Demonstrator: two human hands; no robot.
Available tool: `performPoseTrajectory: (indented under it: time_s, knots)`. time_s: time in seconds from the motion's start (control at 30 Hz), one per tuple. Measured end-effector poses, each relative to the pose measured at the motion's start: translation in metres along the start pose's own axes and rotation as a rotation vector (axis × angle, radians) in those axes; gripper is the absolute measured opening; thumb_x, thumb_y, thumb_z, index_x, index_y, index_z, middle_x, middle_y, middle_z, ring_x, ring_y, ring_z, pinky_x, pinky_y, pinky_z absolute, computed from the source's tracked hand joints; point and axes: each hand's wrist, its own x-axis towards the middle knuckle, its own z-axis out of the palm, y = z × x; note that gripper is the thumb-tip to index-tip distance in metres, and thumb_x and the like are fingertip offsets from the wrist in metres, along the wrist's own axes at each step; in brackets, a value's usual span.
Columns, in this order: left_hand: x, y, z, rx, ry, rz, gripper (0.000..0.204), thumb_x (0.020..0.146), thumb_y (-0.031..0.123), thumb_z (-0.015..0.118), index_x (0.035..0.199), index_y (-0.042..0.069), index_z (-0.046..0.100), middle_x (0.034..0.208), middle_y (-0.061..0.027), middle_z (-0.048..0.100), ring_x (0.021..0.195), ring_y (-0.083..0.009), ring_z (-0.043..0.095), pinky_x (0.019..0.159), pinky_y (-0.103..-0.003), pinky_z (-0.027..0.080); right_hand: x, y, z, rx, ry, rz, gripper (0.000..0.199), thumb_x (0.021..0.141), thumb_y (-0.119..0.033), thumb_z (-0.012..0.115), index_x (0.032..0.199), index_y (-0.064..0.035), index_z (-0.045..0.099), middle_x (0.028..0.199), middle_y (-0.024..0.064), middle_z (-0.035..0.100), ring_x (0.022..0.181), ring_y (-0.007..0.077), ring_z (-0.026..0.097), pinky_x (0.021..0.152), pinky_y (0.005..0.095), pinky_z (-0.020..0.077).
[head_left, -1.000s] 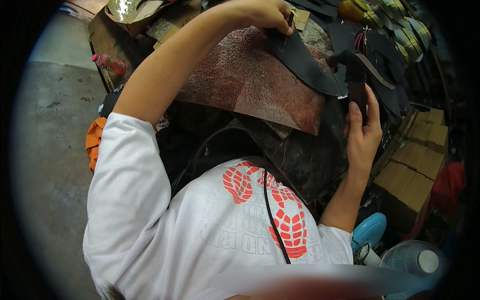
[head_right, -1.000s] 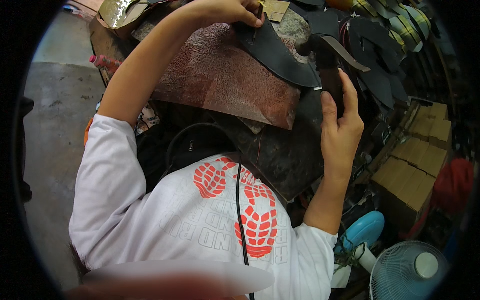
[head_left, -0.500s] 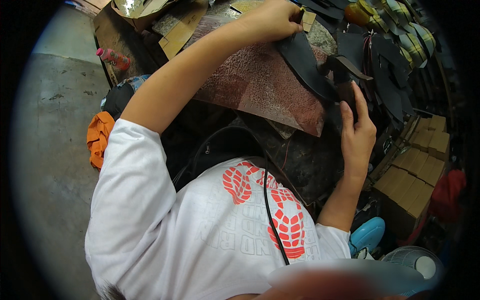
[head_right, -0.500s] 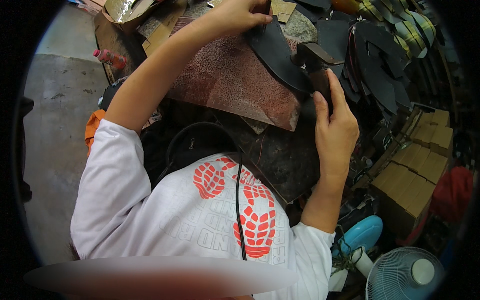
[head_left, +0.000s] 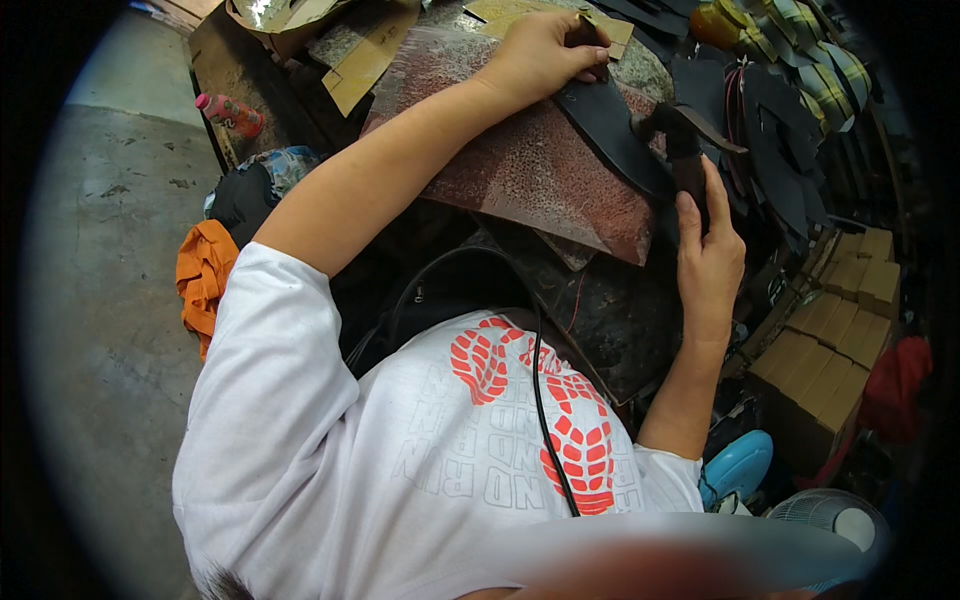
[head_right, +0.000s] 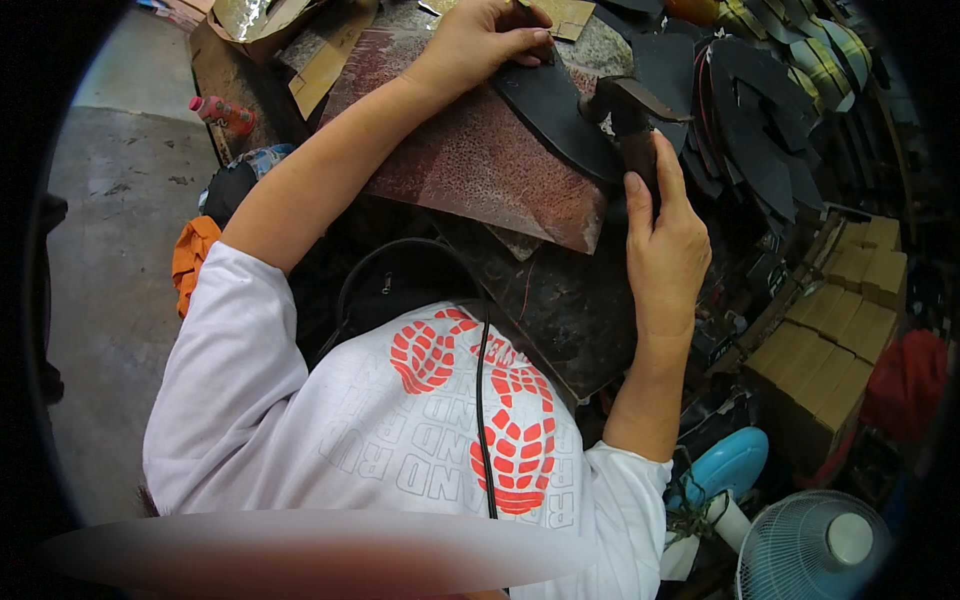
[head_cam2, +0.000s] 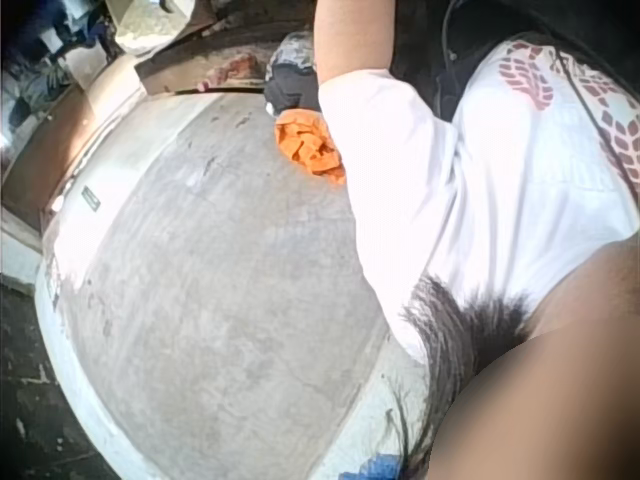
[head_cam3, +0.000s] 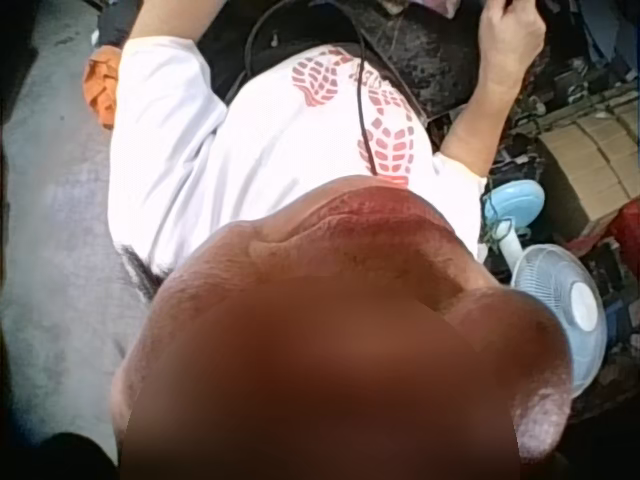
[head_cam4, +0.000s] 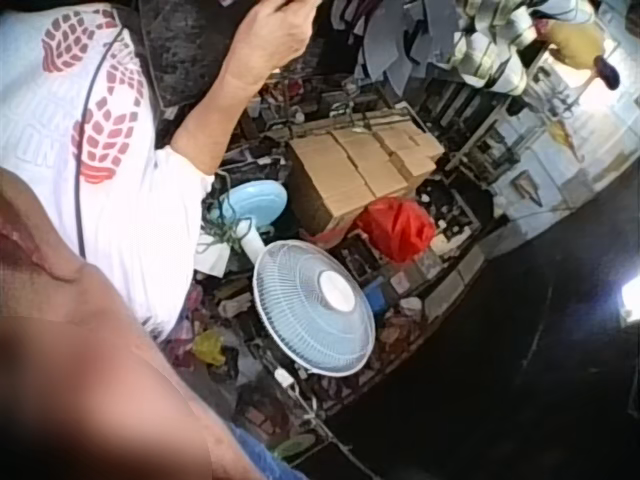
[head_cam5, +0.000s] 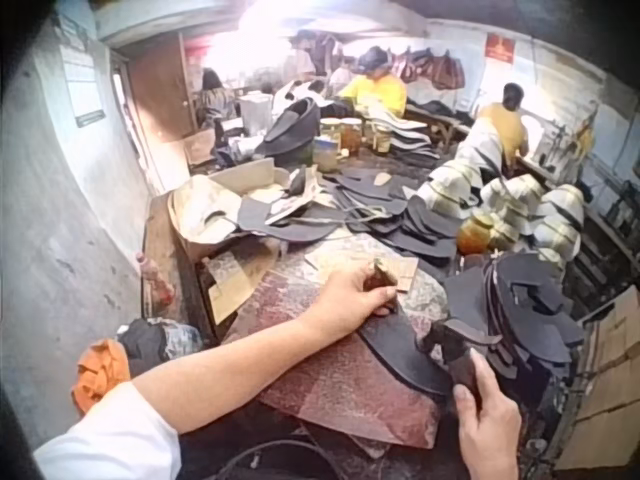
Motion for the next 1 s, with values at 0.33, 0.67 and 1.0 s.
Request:
performPoseTrajectory:
  time_s: [0.33, 0.67, 1.0]
  knots:
    - [0.001, 0.002, -0.001, 0.046, -0.051, -0.074, 0.013, 0.092, 0.007, 0.071, 0.100, -0.003, 0.069, 0.086, -0.0100, 0.074, 0.075, -0.0140, 0.070, 0.066, -0.029, 0.057, 0.000, 0.004, -0.001, 0.019, -0.001, -0.056, 0.045, 0.102, -0.033, 0.061, 0.146, -0.0231, 0.055, 0.118, 0.0196, 0.071, 0.105, 0.0407, 0.070, 0.083, 0.0442, 0.0550]
    - [0.001, 0.011, 0.008, 0.671, -0.040, 0.585, 0.013, 0.089, 0.010, 0.070, 0.099, 0.000, 0.070, 0.086, -0.0128, 0.074, 0.076, -0.0207, 0.071, 0.068, -0.034, 0.057, 0.028, -0.038, -0.074, 0.364, 0.242, -0.267, 0.035, 0.104, -0.036, 0.059, 0.127, -0.0089, 0.062, 0.096, 0.0083, 0.064, 0.073, 0.0146, 0.060, 0.064, 0.0286, 0.0456]
    - [0.004, 0.002, 0.021, 0.651, 0.134, 0.547, 0.019, 0.084, 0.011, 0.070, 0.102, 0.007, 0.073, 0.088, -0.0156, 0.072, 0.086, -0.0350, 0.071, 0.076, -0.041, 0.057, 0.012, -0.017, -0.018, 0.221, 0.007, 0.014, 0.049, 0.102, -0.027, 0.064, 0.149, -0.0198, 0.053, 0.121, 0.0192, 0.072, 0.111, 0.0314, 0.071, 0.086, 0.0363, 0.0551]
